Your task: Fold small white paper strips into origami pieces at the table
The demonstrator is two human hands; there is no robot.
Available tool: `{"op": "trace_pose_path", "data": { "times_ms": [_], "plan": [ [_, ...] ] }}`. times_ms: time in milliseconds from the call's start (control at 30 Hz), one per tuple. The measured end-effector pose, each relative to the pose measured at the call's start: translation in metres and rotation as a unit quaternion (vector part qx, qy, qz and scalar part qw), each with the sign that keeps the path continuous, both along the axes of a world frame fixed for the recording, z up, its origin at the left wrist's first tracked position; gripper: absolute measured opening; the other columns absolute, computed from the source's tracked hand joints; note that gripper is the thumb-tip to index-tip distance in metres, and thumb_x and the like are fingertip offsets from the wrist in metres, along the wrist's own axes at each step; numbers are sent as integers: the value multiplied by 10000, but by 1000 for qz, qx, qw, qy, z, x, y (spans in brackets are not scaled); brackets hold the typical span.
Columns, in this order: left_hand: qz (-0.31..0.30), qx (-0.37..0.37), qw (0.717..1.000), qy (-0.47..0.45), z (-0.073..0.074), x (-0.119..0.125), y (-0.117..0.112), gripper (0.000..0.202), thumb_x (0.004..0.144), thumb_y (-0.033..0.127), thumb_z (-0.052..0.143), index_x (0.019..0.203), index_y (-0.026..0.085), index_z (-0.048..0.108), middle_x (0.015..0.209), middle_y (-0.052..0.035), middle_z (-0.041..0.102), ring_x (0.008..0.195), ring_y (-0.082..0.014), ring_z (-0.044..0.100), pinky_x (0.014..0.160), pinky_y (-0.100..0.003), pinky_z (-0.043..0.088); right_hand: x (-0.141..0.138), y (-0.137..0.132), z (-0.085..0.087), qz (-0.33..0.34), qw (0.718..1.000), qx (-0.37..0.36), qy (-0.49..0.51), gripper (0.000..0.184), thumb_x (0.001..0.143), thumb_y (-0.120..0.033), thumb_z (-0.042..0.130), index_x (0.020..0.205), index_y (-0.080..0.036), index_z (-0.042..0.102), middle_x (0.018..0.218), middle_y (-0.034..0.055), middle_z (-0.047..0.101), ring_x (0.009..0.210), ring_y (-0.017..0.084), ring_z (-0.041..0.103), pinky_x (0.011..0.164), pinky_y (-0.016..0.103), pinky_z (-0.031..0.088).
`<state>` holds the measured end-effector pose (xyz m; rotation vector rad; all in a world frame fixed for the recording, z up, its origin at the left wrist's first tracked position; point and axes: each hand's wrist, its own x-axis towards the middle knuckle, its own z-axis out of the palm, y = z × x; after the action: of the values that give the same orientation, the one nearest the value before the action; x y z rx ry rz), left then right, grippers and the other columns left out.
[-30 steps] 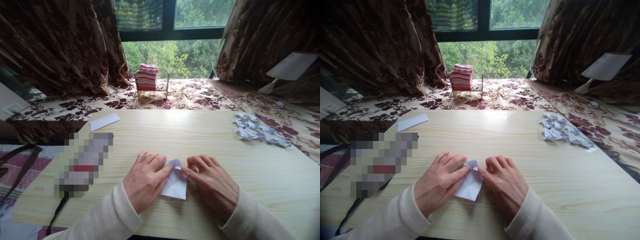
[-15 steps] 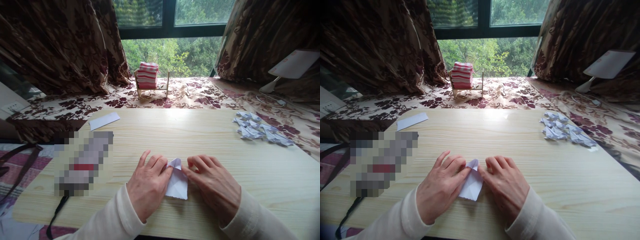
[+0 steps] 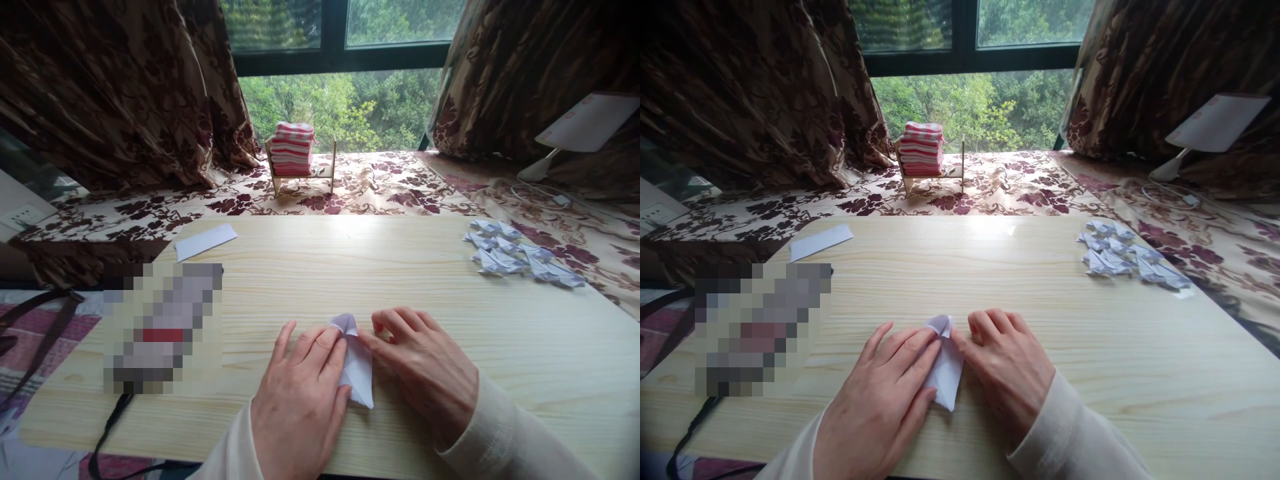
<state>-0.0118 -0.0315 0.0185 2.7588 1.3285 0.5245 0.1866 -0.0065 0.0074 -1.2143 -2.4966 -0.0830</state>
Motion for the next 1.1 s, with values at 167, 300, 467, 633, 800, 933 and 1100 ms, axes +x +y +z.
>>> {"op": "trace_pose_path", "data": {
  "times_ms": [167, 300, 467, 633, 800, 933, 1100],
  "plan": [
    [31, 16, 999, -6, -9, 5, -4, 400, 915, 314, 375, 1260, 183, 528, 1304, -35, 558, 1188, -224, 439, 1088, -455, 129, 1, 2, 0, 4, 1000, -19, 3, 336, 776, -140, 599, 1093, -253, 606, 893, 50, 565, 807, 200, 453, 698, 316, 326],
    [41, 36, 998, 2, -14, 9, -7, 416, 919, 346, 357, 1262, 188, 532, 1320, -39, 550, 1193, -240, 427, 1078, -468, 128, 2, 3, 0, 11, 999, -39, 3, 360, 746, -134, 619, 1084, -257, 606, 900, 50, 560, 803, 198, 446, 688, 310, 334],
    [61, 68, 996, 13, -15, 15, -11, 445, 926, 375, 340, 1231, 139, 563, 1314, -52, 562, 1187, -258, 436, 1056, -466, 149, 5, 5, 0, 23, 998, -46, 21, 337, 713, -123, 602, 1030, -241, 610, 885, 51, 552, 784, 193, 440, 686, 314, 343],
    [72, 63, 995, 30, -11, 19, -14, 440, 926, 390, 362, 1229, 146, 567, 1311, -30, 567, 1172, -253, 461, 1039, -451, 181, 6, 7, 0, 27, 998, -44, 21, 295, 701, -121, 586, 974, -232, 614, 862, 49, 549, 770, 189, 445, 681, 316, 350],
    [101, 61, 993, 13, -14, 24, -15, 430, 927, 394, 360, 1222, 167, 575, 1311, -20, 568, 1180, -252, 464, 1048, -459, 194, 6, 7, 1, 33, 998, -42, 20, 336, 701, -106, 555, 1003, -240, 614, 860, 56, 556, 768, 196, 453, 677, 326, 368],
    [118, 55, 991, 16, -14, 27, -18, 431, 924, 397, 373, 1238, 166, 557, 1327, -15, 553, 1191, -251, 460, 1048, -468, 204, 10, 8, 5, 40, 997, -46, 50, 358, 764, -77, 451, 1046, -231, 610, 875, 72, 569, 769, 204, 479, 682, 350, 400],
    [118, 58, 991, 11, -15, 27, -20, 421, 919, 395, 388, 1238, 175, 552, 1320, -17, 559, 1191, -254, 464, 1039, -477, 222, 6, 12, 15, -8, 990, -29, 140, 264, 892, -158, 417, 1071, -146, 611, 930, 101, 622, 824, 196, 570, 701, 321, 459]
  ]
}}
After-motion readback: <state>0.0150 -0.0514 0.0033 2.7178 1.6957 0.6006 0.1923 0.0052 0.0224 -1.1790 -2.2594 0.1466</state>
